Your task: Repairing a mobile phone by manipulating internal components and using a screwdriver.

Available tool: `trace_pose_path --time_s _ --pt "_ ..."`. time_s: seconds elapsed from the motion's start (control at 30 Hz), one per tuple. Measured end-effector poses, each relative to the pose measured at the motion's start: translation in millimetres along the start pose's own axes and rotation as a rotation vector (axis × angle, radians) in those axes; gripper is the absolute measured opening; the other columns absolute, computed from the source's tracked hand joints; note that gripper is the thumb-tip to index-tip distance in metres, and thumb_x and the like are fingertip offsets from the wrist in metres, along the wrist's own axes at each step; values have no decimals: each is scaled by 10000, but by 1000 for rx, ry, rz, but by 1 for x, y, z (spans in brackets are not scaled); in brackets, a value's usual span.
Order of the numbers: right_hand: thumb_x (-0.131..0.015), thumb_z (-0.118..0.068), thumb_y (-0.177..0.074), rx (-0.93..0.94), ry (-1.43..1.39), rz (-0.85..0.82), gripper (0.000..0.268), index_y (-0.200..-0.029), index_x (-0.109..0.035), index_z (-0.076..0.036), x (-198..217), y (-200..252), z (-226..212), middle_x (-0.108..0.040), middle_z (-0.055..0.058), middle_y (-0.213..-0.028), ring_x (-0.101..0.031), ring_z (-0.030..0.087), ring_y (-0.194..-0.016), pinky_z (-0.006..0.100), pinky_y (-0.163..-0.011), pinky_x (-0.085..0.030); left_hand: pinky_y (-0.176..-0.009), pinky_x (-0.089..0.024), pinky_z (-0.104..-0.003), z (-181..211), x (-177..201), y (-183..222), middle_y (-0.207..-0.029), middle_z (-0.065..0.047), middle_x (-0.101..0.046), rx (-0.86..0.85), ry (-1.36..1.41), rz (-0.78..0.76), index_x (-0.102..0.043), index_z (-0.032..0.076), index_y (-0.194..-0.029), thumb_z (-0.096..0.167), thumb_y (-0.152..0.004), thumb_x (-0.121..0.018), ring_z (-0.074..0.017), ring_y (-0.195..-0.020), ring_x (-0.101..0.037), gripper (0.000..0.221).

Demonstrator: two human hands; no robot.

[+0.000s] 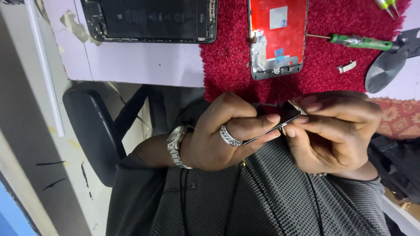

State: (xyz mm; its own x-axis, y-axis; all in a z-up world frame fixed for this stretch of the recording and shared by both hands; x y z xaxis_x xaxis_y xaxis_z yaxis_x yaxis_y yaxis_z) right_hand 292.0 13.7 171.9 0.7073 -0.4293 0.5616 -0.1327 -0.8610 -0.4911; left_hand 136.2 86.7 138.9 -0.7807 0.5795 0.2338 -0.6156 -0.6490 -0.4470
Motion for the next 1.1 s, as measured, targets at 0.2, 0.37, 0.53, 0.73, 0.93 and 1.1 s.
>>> trace_pose_path --time_s 0.2,0.37,0.53,0.73,0.93,1.1 --pt "-811 -83 -1002 70 -14 -57 156 -1080 -690 -23 -1 -1 0 -519 172 -1133 -661 283 -982 414 -903 -645 -873 -616 -344 -10 -4 5 -1120 -44 -585 56 60 7 -664 100 -1353 157 -1075 -854 -198 -936 -637 341" --pt "-832 -96 -974 85 -111 9 167 -1070 -715 -27 -4 -3 -3 -491 146 -1169 -669 241 -961 400 -914 -666 -951 -648 -341 -21 -4 6 -1159 -48 -571 140 133 27 -661 138 -1367 195 -1103 -775 -200 -995 -671 293" --pt "-865 -92 -994 152 -21 -32 142 -1098 -770 -106 -3 0 -7 -517 120 -1163 -623 284 -1010 383 -879 -655 -974 -608 -339 -31 -5 3 -1142 -77 -591 231 222 21 -672 157 -1332 222 -1111 -723 -210 -1040 -668 235" --pt "-868 -175 -1013 251 61 -164 175 -1174 -799 -174 0 12 -10 -591 93 -1134 -703 319 -967 446 -882 -683 -1006 -591 -331 -35 -5 1 -1173 -63 -596 288 303 -18 -691 162 -1289 231 -1097 -714 -192 -1064 -665 205" --pt "-819 -113 -997 373 85 -57 133 -1118 -812 -58 -5 5 -30 -631 145 -999 -672 318 -874 466 -783 -648 -989 -494 -331 -45 -12 -11 -1068 -22 -576 379 648 -13 -659 139 -1170 312 -1130 -613 -167 -1020 -587 183" --pt "-751 -148 -1011 265 -23 -179 215 -1156 -766 10 -4 12 -26 -626 202 -1155 -752 352 -1014 475 -933 -690 -948 -442 -299 -62 -25 -9 -1083 -16 -589 488 987 78 -683 117 -1111 291 -1092 -675 -128 -1010 -548 176"
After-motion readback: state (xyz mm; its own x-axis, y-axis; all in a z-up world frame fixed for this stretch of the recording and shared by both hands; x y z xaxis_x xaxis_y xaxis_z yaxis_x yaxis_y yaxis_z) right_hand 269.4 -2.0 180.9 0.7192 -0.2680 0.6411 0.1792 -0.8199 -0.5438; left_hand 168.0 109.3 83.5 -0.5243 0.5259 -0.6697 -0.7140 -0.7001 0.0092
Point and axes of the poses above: each hand's wrist, its own y-axis away from the middle knuckle, its own x-axis out of the back of the hand, z = x × y, the point moved 10 cm from there along -y, towards the middle knuckle
